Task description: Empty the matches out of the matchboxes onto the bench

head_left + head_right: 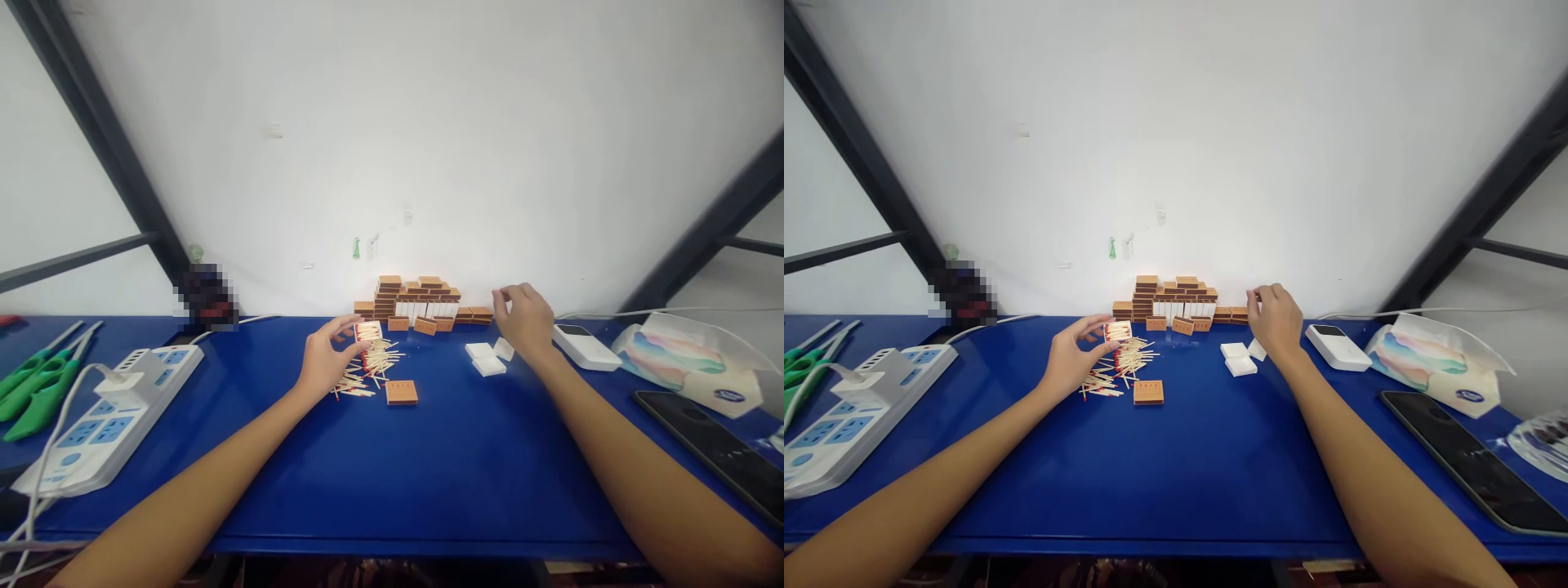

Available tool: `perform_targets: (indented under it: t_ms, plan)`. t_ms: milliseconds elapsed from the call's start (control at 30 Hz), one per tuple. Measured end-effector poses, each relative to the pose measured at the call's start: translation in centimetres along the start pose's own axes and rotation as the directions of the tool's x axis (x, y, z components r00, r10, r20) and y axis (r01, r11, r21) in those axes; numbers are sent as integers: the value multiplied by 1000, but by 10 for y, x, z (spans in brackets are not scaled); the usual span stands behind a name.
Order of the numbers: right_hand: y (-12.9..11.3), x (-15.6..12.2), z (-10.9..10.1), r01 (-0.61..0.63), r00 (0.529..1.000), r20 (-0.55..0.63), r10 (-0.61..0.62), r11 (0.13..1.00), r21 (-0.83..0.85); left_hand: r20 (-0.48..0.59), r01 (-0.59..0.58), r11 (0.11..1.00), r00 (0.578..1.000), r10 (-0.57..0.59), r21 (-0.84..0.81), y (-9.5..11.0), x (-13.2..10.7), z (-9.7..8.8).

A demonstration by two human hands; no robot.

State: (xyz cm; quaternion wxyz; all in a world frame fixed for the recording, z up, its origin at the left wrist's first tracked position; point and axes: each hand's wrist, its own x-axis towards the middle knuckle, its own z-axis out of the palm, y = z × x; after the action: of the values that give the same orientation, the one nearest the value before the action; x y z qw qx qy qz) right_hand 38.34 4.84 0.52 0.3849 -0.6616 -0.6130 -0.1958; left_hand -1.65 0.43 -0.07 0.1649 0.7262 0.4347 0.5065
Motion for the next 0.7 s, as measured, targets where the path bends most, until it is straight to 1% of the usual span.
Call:
perform_targets:
  t_ms: [33, 67, 100, 133, 167, 233, 300, 333, 367, 433, 500, 633, 700]
  plan:
    - [-14, -3, -5, 48, 999, 1, -48, 997, 68, 14, -4, 1000, 1000, 4, -12, 3, 0, 0]
    - [-31, -8, -9, 90, 995, 38, -97, 983, 161, 31, -5, 1000, 1000, 6, -30, 5, -1, 1]
    - [-50, -14, -11, 113, 987, 84, -140, 956, 270, 48, -4, 999, 999, 6, -50, 6, -1, 2]
    - [-70, -20, -12, 108, 975, 139, -175, 913, 392, 66, -3, 997, 998, 8, -75, 7, -2, 3]
    - [-91, -27, -12, 77, 953, 214, -214, 857, 509, 81, -2, 995, 997, 10, -100, 7, -2, 4]
    - [-127, -39, -7, -33, 878, 367, -306, 727, 685, 97, 1, 989, 995, 13, -145, 7, -3, 6]
    - [-154, -46, 1, -145, 826, 435, -358, 611, 778, 99, 2, 985, 995, 15, -171, 5, -3, 8]
    - [-163, -47, 5, -197, 806, 457, -376, 557, 807, 99, 2, 985, 995, 16, -175, 3, -3, 9]
    - [-170, -47, 10, -234, 798, 469, -378, 523, 820, 98, 1, 985, 995, 16, -172, 2, -3, 9]
    - [-176, -46, 18, -269, 796, 482, -366, 499, 824, 98, -2, 988, 995, 18, -153, -2, -2, 10]
    - [-176, -45, 24, -267, 799, 484, -357, 511, 817, 103, -12, 993, 994, 25, -121, -6, -2, 10]
    - [-172, -46, 31, -262, 788, 493, -369, 524, 810, 110, -55, 998, 992, 59, -41, -12, 0, 11]
    - [-171, -47, 34, -258, 796, 494, -348, 544, 798, 98, -84, 996, 992, 83, 8, -12, 0, 11]
